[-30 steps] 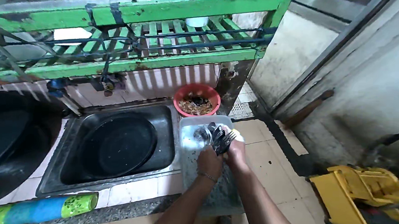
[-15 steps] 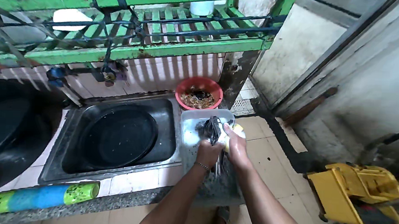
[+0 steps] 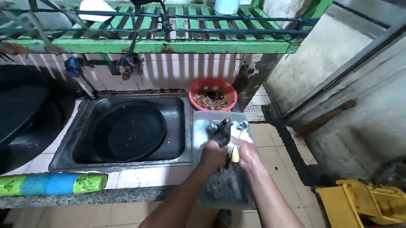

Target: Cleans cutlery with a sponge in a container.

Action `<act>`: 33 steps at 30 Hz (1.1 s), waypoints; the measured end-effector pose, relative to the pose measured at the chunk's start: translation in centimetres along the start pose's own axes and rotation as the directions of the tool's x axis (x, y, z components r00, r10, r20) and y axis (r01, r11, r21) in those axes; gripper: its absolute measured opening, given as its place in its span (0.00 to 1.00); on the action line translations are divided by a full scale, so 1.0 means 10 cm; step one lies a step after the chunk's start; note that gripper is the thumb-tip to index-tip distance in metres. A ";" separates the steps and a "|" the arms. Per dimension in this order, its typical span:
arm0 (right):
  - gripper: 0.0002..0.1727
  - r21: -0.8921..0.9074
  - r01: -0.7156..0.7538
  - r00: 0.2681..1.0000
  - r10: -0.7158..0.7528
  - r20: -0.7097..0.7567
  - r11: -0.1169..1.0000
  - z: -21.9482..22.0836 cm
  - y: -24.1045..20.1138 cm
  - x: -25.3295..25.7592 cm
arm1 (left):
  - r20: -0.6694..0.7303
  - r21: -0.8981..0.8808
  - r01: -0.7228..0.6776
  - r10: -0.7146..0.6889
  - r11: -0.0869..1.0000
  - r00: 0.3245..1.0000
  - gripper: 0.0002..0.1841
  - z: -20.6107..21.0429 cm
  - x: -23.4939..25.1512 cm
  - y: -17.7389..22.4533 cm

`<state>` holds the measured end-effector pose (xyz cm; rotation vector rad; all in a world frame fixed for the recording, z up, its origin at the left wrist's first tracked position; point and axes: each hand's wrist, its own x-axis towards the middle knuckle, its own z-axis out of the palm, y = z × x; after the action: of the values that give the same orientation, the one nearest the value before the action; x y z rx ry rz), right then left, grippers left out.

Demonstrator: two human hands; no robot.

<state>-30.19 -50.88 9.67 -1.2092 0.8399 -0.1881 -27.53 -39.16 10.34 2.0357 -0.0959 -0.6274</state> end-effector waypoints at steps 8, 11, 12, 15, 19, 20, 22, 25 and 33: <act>0.17 -0.040 -0.051 0.986 0.057 0.159 0.998 -0.14 -0.13 0.29 | 0.323 -0.335 0.035 0.080 0.942 0.943 0.21 -0.16 0.12 -0.14; 0.12 -0.213 -0.082 0.981 0.117 0.158 0.974 -0.13 -0.02 0.29 | 0.381 -0.279 0.023 0.089 0.960 0.920 0.20 -0.23 0.13 -0.09; 0.11 -0.211 -0.080 0.972 0.123 0.199 0.974 -0.14 0.01 0.26 | 0.389 -0.342 0.031 0.111 0.939 0.915 0.19 -0.24 0.13 -0.10; 0.09 -0.201 -0.067 0.953 0.122 0.277 0.977 -0.17 0.10 0.17 | 0.448 -0.575 0.130 0.178 0.808 0.876 0.14 -0.18 0.14 -0.23; 0.19 -0.314 -0.051 0.935 0.156 0.320 0.948 -0.15 0.10 0.07 | 0.479 -0.682 0.221 0.197 0.697 0.855 0.10 -0.09 0.10 -0.26; 0.19 -0.298 -0.020 0.960 0.102 0.262 0.954 -0.16 0.11 0.08 | 0.457 -0.673 0.194 0.195 0.714 0.868 0.11 -0.09 0.11 -0.24; 0.28 -0.212 0.084 0.994 -0.066 0.088 0.974 -0.20 0.09 0.12 | 0.426 -0.625 0.126 0.201 0.771 0.882 0.12 -0.14 0.14 -0.21; 0.29 -0.176 0.262 0.962 -0.244 0.120 0.949 -0.24 -0.10 0.12 | 0.446 -0.397 0.063 0.132 0.916 0.885 0.12 -0.26 0.16 -0.10; 0.08 0.215 0.338 0.895 -0.384 0.228 0.916 -0.23 -0.11 0.40 | 0.590 -0.680 0.276 0.284 0.680 0.756 0.12 -0.18 0.08 -0.10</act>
<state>-28.55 -55.20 8.56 -1.1889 0.3484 -0.3850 -26.15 -37.48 9.89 0.9344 -0.2232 -1.1555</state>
